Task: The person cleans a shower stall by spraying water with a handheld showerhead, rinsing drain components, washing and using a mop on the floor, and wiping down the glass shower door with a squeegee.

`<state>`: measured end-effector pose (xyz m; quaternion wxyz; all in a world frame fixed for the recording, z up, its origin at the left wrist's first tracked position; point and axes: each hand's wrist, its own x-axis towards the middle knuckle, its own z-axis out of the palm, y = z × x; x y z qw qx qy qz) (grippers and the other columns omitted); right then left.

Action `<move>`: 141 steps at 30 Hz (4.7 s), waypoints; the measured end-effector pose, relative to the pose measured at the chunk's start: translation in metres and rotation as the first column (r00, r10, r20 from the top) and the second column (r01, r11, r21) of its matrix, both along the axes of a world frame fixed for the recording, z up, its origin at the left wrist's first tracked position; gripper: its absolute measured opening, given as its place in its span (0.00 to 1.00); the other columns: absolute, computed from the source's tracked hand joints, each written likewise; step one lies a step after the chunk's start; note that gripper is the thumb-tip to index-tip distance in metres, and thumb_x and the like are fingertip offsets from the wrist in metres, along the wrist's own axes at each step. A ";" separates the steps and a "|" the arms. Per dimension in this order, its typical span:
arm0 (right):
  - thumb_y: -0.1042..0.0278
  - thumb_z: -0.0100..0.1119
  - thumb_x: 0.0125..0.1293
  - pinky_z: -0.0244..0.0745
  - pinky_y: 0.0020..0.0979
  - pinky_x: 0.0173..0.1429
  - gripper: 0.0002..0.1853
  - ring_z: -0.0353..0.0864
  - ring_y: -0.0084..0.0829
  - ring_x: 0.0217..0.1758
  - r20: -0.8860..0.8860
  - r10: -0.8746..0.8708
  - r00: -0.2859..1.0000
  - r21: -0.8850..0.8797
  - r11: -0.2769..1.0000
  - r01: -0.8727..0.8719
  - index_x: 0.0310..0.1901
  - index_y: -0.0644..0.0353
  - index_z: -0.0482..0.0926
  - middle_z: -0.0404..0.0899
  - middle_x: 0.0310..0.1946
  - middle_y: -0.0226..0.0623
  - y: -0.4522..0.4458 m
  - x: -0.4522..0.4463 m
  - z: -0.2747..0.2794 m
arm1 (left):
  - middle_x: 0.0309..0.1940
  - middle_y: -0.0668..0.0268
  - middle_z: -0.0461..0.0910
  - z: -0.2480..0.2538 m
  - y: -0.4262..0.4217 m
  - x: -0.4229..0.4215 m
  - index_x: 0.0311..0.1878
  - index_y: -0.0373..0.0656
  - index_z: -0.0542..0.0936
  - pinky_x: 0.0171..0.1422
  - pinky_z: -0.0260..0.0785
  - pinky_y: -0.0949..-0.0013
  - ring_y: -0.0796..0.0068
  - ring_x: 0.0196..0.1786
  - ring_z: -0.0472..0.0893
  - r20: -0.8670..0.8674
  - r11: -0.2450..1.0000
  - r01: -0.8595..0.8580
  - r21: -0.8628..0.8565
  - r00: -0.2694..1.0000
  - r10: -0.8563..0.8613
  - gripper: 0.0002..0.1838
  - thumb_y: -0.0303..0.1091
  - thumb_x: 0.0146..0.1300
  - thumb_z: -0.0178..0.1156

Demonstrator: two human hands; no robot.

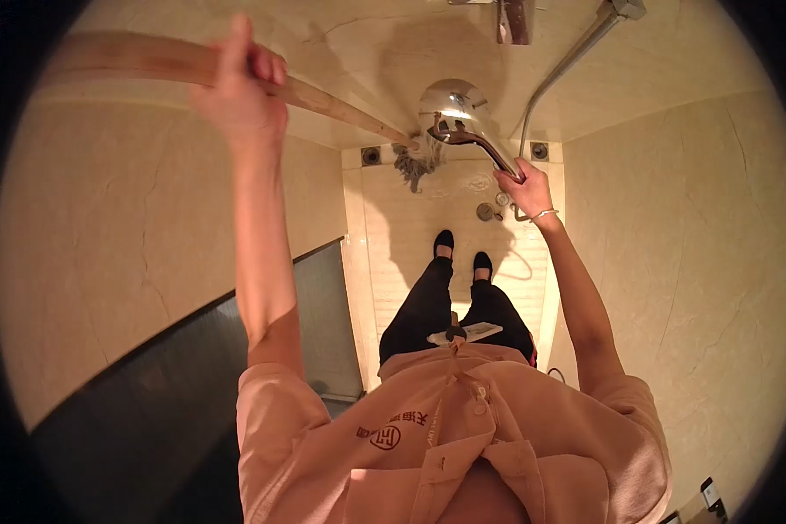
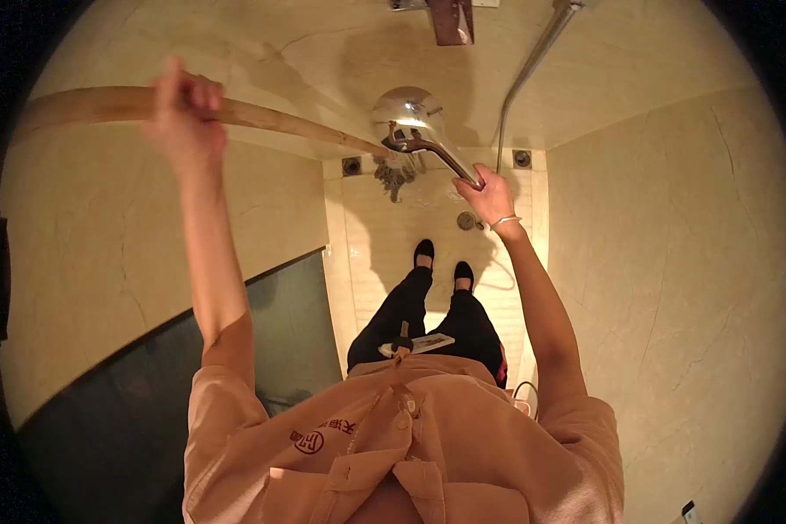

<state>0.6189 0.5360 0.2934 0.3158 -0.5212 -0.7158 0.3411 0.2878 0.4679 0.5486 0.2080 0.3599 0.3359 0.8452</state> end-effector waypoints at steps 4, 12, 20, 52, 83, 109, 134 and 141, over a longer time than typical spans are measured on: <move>0.59 0.64 0.51 0.59 0.26 0.23 0.17 0.58 0.22 0.17 -0.083 -0.035 0.996 0.017 0.999 0.037 0.23 0.63 0.69 0.59 0.12 0.32 -0.003 0.003 0.008 | 0.12 0.70 0.61 -0.038 -0.016 0.017 0.22 0.45 0.62 0.18 0.55 0.73 0.80 0.13 0.60 -0.106 0.997 0.007 0.081 0.994 0.001 0.15 0.28 0.58 0.58; 0.58 0.64 0.49 0.64 0.29 0.26 0.16 0.63 0.25 0.18 -0.091 -0.107 0.990 -0.012 0.994 0.107 0.24 0.61 0.71 0.65 0.14 0.36 -0.001 0.014 0.020 | 0.12 0.72 0.60 -0.035 -0.011 0.028 0.25 0.46 0.62 0.19 0.54 0.74 0.81 0.14 0.60 -0.134 0.994 0.104 -0.034 0.985 -0.108 0.13 0.30 0.61 0.56; 0.56 0.62 0.50 0.66 0.32 0.28 0.16 0.67 0.32 0.19 0.057 -0.086 0.995 -0.072 0.993 0.090 0.24 0.62 0.71 0.68 0.15 0.40 0.007 0.025 0.045 | 0.12 0.71 0.62 -0.069 0.003 0.031 0.25 0.46 0.63 0.19 0.55 0.75 0.81 0.15 0.61 -0.042 0.977 0.052 -0.207 0.997 -0.062 0.13 0.29 0.59 0.58; 0.60 0.63 0.50 0.62 0.25 0.26 0.14 0.60 0.20 0.19 -0.006 -0.081 0.997 -0.133 0.988 0.080 0.24 0.62 0.72 0.63 0.13 0.30 0.021 0.046 0.101 | 0.14 0.74 0.58 -0.029 0.056 0.021 0.20 0.49 0.60 0.22 0.49 0.76 0.82 0.17 0.57 -0.028 0.967 0.009 -0.254 0.999 -0.017 0.17 0.25 0.56 0.57; 0.63 0.64 0.50 0.59 0.23 0.24 0.13 0.57 0.17 0.19 -0.007 0.012 1.000 -0.157 0.988 -0.012 0.24 0.63 0.71 0.60 0.12 0.26 0.033 0.069 0.151 | 0.63 0.64 0.58 0.000 -0.175 0.056 0.62 0.46 0.63 0.58 0.65 0.61 0.57 0.60 0.66 0.476 0.064 0.609 -0.791 0.678 -0.560 0.31 0.42 0.55 0.59; 0.77 0.59 0.57 0.56 0.17 0.17 0.06 0.61 0.14 0.14 -0.098 -0.162 0.982 -0.353 0.928 0.118 0.26 0.61 0.71 0.64 0.15 0.24 0.027 0.033 0.042 | 0.30 0.53 0.80 -0.474 0.011 0.098 0.42 0.35 0.77 0.27 0.75 0.65 0.62 0.26 0.81 0.323 -0.498 0.170 -0.850 0.915 -0.240 0.22 0.37 0.45 0.67; 0.75 0.53 0.60 0.52 0.19 0.18 0.04 0.58 0.15 0.15 -0.497 0.154 0.854 -0.031 0.980 -0.196 0.31 0.61 0.68 0.62 0.15 0.24 0.018 -0.101 0.259 | 0.30 0.68 0.73 0.004 -0.192 0.035 0.48 0.36 0.73 0.40 0.64 0.78 0.83 0.34 0.69 0.010 0.581 0.012 -0.814 1.000 -0.007 0.21 0.26 0.49 0.66; 0.72 0.53 0.61 0.47 0.20 0.18 0.07 0.52 0.15 0.16 -0.592 0.227 0.773 0.057 0.969 -0.241 0.29 0.59 0.66 0.57 0.15 0.23 0.044 -0.127 0.306 | 0.22 0.64 0.69 0.011 -0.104 0.015 0.45 0.38 0.74 0.31 0.64 0.76 0.82 0.26 0.67 -0.167 0.744 -0.208 -0.634 0.977 0.131 0.19 0.27 0.47 0.65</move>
